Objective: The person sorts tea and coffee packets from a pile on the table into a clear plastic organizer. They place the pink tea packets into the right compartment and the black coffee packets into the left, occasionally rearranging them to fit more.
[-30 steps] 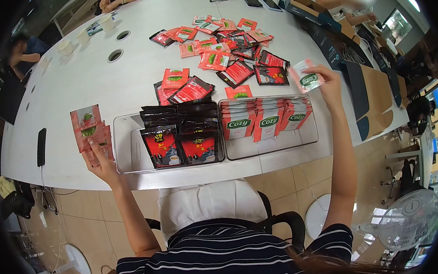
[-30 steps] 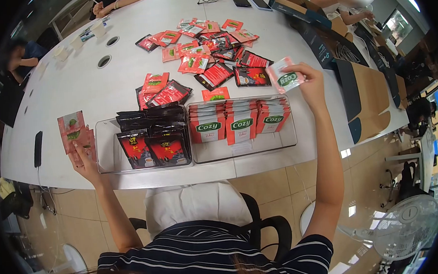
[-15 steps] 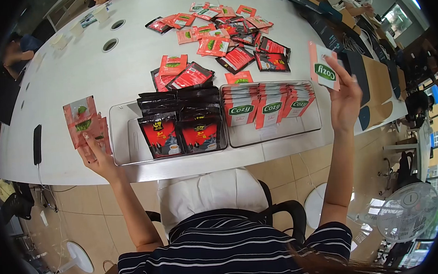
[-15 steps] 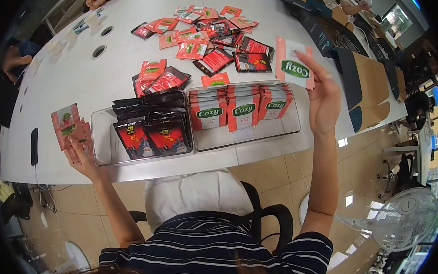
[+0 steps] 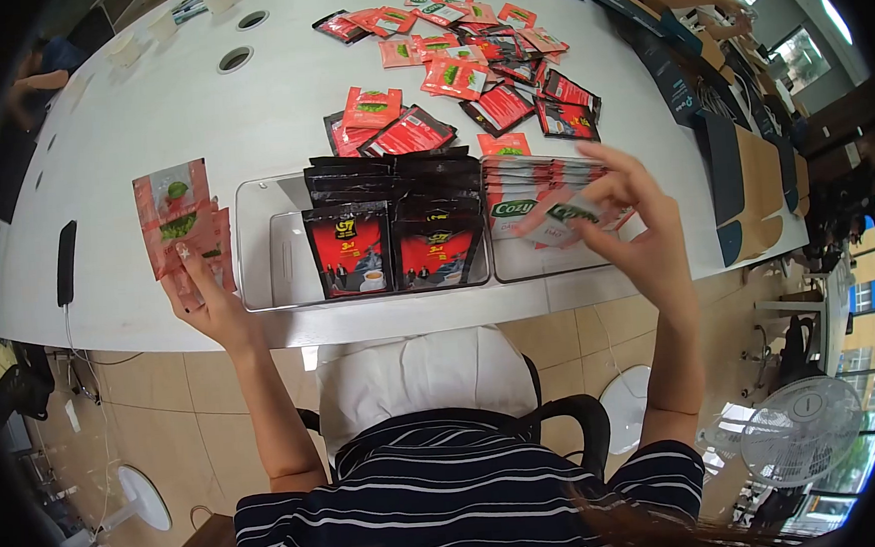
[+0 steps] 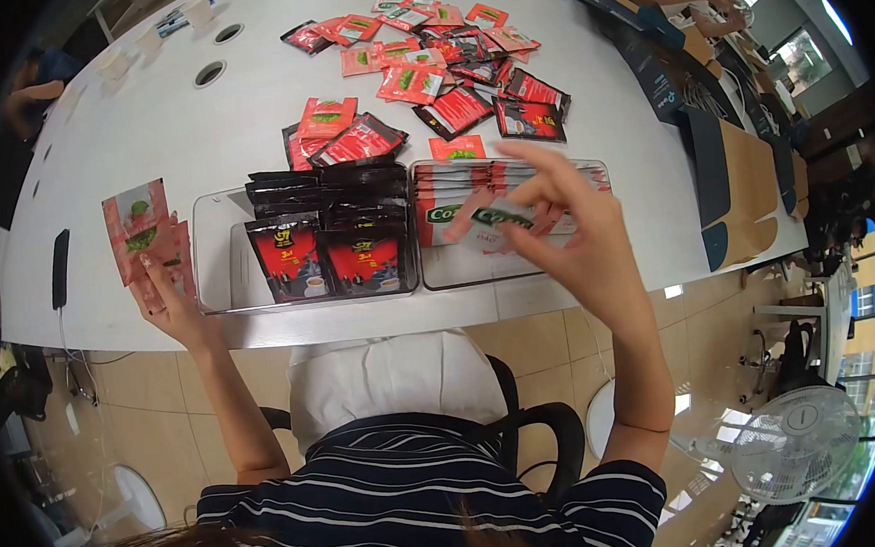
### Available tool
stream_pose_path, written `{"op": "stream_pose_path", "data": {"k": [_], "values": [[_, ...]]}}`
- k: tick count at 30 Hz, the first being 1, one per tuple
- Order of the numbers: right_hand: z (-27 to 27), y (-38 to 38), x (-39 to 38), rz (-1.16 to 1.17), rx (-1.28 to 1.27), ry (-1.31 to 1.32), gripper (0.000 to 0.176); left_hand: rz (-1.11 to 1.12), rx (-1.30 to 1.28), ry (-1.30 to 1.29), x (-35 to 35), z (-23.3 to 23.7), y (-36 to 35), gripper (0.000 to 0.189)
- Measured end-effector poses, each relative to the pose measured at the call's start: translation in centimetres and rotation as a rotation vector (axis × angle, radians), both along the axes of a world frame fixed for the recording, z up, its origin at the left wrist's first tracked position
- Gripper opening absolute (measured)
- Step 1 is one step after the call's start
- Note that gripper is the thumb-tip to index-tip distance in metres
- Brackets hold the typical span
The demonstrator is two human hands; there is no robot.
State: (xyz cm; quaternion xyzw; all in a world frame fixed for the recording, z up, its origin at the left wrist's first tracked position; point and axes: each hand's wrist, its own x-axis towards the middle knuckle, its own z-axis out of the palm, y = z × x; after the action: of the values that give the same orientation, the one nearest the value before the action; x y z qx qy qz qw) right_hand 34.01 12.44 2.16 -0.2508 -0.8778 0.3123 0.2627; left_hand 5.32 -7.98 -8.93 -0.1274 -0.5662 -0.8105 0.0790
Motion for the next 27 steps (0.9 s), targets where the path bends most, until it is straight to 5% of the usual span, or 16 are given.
{"op": "stream_pose_path", "data": {"k": [6,12,27], "values": [[-1.9,-1.2,-1.8,0.110,0.120,-0.142,0.053,-0.008,-0.021,0.002,0.1,-0.2,-0.2,0.025],[-3.1,-0.5,-3.0,0.213,0.724,-0.251,0.052,-0.029,-0.014,0.005,0.3,-0.1,-0.3,0.025],[-2.8,-0.2,-3.7,0.098,0.779,-0.251,0.063,0.125,0.030,0.177,0.2,-1.6,-0.7,0.031]]}}
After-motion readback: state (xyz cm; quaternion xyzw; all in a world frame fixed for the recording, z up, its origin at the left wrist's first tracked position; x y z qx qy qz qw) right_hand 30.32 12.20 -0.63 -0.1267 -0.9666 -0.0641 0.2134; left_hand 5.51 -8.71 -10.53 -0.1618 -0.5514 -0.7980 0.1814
